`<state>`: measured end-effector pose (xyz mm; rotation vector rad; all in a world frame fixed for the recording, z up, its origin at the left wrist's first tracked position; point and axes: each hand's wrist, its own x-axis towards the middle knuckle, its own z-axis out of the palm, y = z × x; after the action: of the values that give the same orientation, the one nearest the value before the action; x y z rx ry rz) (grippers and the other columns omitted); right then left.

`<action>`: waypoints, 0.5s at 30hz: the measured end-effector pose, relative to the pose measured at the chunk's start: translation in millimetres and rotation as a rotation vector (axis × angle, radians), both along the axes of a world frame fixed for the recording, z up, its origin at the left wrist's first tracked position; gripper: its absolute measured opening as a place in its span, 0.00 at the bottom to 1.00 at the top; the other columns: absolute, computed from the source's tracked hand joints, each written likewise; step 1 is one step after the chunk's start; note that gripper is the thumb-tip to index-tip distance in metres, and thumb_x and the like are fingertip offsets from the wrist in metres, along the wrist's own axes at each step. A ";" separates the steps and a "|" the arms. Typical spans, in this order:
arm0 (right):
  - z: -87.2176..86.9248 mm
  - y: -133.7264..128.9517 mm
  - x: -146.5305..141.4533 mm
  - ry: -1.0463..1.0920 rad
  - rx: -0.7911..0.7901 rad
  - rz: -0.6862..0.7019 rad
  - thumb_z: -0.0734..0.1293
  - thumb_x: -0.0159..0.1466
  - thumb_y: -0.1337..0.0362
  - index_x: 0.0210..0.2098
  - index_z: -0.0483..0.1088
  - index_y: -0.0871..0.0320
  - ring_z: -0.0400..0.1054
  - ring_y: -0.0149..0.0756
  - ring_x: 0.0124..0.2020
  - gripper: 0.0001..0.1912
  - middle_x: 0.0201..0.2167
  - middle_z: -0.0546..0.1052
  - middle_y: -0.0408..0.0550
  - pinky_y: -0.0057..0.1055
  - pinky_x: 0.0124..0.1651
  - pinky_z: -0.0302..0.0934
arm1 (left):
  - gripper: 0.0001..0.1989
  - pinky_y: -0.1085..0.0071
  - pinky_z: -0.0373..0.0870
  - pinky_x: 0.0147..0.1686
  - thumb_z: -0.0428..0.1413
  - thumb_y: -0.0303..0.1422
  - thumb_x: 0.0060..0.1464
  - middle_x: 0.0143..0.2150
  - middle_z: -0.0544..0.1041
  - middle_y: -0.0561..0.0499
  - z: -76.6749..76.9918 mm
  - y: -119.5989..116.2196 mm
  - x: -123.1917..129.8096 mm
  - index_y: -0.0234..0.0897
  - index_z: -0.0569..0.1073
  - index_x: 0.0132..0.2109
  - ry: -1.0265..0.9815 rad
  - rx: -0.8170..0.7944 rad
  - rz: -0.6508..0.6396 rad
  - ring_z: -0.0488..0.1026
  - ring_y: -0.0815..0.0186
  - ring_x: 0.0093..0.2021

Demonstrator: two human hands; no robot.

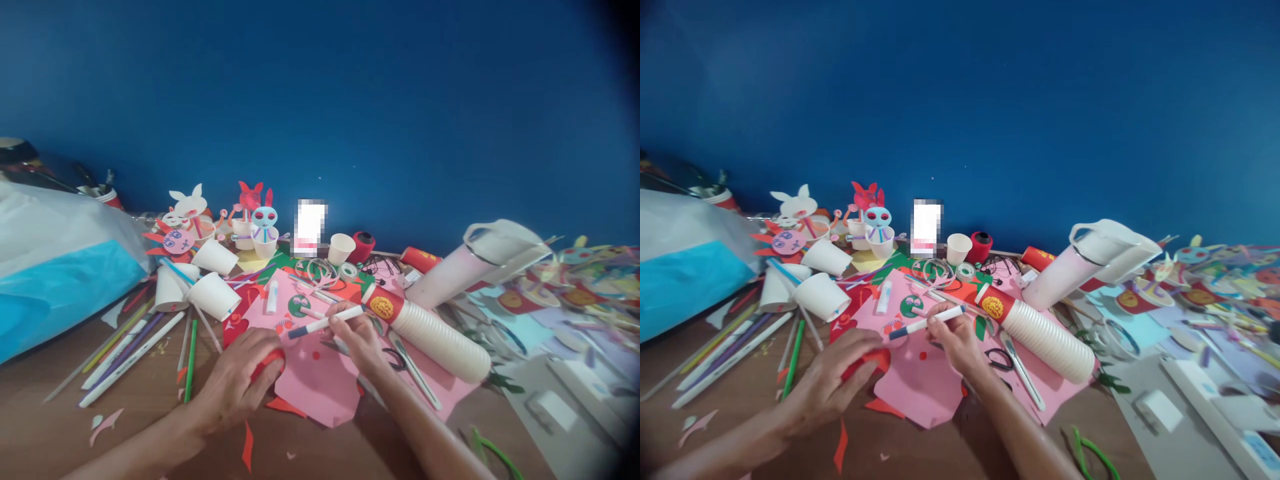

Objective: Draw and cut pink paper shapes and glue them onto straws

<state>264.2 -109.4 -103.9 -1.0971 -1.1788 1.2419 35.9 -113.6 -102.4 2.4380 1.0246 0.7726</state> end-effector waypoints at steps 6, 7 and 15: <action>-5.3 -17.4 -23.3 0.040 -0.008 0.131 0.64 0.62 0.58 0.35 0.68 0.59 0.66 0.29 0.24 0.10 0.21 0.72 0.42 0.26 0.30 0.60 | 0.11 0.70 0.68 0.35 0.52 0.40 0.54 0.35 0.73 0.48 4.1 -4.2 -1.0 0.37 0.67 0.39 -0.021 -0.159 0.046 0.71 0.63 0.36; -3.6 -20.2 -25.1 0.042 0.004 0.138 0.64 0.62 0.58 0.34 0.68 0.59 0.66 0.29 0.25 0.10 0.21 0.72 0.42 0.27 0.31 0.61 | 0.12 0.70 0.67 0.33 0.53 0.41 0.53 0.34 0.74 0.49 3.5 -5.7 -0.9 0.37 0.67 0.39 -0.009 -0.184 0.069 0.71 0.64 0.34; -5.0 -35.3 -46.7 -0.034 -0.079 0.268 0.68 0.55 0.64 0.32 0.69 0.60 0.66 0.30 0.28 0.07 0.26 0.73 0.43 0.26 0.32 0.60 | 0.13 0.74 0.61 0.27 0.45 0.36 0.59 0.28 0.74 0.51 -6.3 -12.1 2.1 0.36 0.69 0.31 0.155 -0.242 -0.048 0.71 0.67 0.28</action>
<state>217.6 -144.8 -108.9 -1.0448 -1.3447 1.4908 38.0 -125.7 -108.7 2.3299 1.0455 0.4209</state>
